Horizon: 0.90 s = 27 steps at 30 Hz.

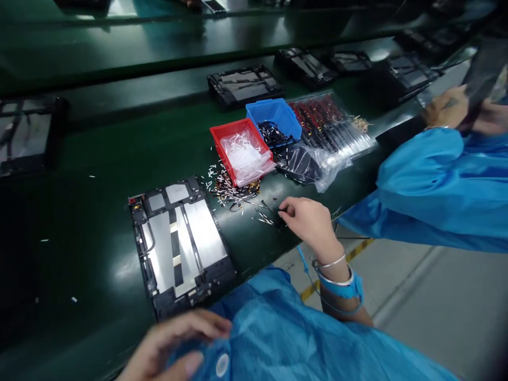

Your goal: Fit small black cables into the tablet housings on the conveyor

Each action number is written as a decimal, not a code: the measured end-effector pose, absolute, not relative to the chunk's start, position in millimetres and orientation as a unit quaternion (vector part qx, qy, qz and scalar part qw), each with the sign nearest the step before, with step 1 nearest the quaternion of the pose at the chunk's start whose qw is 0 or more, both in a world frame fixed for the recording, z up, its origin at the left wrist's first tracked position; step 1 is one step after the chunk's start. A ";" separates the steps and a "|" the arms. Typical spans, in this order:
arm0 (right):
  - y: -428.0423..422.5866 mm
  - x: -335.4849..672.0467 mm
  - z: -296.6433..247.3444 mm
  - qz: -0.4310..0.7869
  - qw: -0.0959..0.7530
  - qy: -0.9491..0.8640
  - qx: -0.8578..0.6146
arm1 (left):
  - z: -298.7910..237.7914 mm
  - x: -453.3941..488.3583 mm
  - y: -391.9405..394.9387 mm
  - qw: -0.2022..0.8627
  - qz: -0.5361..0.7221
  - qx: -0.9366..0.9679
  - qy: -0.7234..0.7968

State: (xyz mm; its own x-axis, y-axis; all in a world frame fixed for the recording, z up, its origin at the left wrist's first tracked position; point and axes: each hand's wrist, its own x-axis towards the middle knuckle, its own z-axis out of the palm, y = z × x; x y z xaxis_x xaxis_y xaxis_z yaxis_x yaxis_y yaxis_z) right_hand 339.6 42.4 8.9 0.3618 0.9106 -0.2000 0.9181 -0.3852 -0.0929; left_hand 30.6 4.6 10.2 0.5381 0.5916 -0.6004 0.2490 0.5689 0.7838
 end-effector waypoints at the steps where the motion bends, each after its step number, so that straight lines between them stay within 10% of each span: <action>1: 44.4 336.3 9.5 -0.112 0.055 0.555 0.822 | 17.5 30.7 21.7 0.670 0.168 0.517 0.505; 5: 49.2 327.9 15.4 -0.104 0.125 0.546 0.822 | 26.7 38.8 109.2 0.313 0.320 0.711 0.542; 9: 40.1 333.6 24.5 -0.072 0.078 0.560 0.822 | 10.1 47.5 179.7 0.173 0.299 0.773 0.533; 27: 34.4 330.2 9.3 -0.001 0.019 0.711 0.703 | -8.3 39.5 206.5 0.181 0.136 0.777 0.588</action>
